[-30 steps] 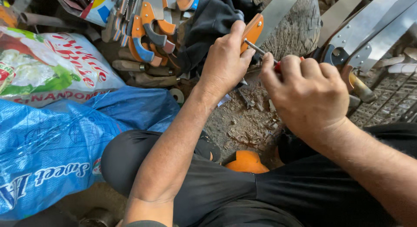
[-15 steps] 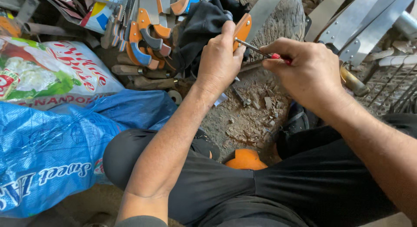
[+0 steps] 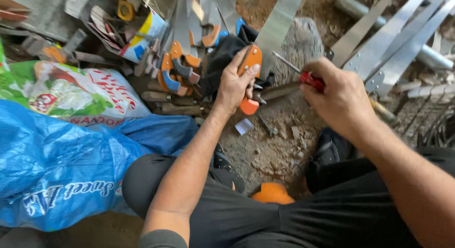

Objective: The person assembles hand saws by attaching orange plastic handles to metal blades using a screwdriver. They tighten screws, wipe the blades with a cloth, and place the finished saws aside.

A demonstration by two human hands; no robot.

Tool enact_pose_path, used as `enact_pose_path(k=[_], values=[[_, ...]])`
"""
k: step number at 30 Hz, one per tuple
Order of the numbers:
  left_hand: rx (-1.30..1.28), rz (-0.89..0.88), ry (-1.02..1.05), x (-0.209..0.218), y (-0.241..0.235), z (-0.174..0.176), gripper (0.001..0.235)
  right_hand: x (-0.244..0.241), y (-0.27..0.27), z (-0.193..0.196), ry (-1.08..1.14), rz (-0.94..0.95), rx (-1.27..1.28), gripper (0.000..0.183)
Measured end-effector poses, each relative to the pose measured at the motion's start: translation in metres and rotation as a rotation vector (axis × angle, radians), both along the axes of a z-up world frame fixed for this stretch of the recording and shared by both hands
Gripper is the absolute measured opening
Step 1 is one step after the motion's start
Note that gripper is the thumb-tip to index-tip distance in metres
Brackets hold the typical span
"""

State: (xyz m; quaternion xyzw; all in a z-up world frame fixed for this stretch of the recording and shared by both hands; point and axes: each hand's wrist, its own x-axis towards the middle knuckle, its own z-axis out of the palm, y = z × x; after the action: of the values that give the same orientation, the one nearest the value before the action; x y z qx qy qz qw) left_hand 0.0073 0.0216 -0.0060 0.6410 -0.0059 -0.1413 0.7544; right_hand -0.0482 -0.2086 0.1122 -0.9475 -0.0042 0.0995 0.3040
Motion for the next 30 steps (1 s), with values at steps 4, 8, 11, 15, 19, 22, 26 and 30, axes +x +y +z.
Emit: enact_pose_path(k=[4,8,11,15,19,22,26,30], values=[[-0.361,-0.093,0.111,-0.001,0.009,0.011,0.051,-0.014,-0.002,0.010,-0.427,0.177,0.014,0.029],[-0.282,-0.151,0.136,0.001,0.013,0.008,0.043,-0.017,0.004,0.010,-0.229,0.060,0.039,0.035],[-0.123,-0.090,0.136,0.002,0.009,0.007,0.040,-0.016,0.008,0.008,-0.110,0.040,0.096,0.037],[0.222,-0.086,0.062,-0.001,0.008,0.008,0.048,-0.019,0.010,0.004,-0.311,0.181,0.017,0.026],[0.465,-0.075,-0.292,-0.003,0.004,0.010,0.042,-0.019,0.014,-0.003,-0.318,0.196,-0.032,0.025],[0.483,-0.104,-0.218,-0.004,0.002,0.010,0.043,-0.017,0.016,-0.006,-0.320,0.180,-0.036,0.026],[0.540,-0.094,-0.253,-0.004,0.001,0.010,0.044,-0.016,0.016,-0.008,-0.319,0.153,-0.027,0.023],[0.520,-0.092,-0.274,-0.003,0.000,0.010,0.044,-0.014,0.017,-0.011,-0.340,0.173,-0.019,0.023]])
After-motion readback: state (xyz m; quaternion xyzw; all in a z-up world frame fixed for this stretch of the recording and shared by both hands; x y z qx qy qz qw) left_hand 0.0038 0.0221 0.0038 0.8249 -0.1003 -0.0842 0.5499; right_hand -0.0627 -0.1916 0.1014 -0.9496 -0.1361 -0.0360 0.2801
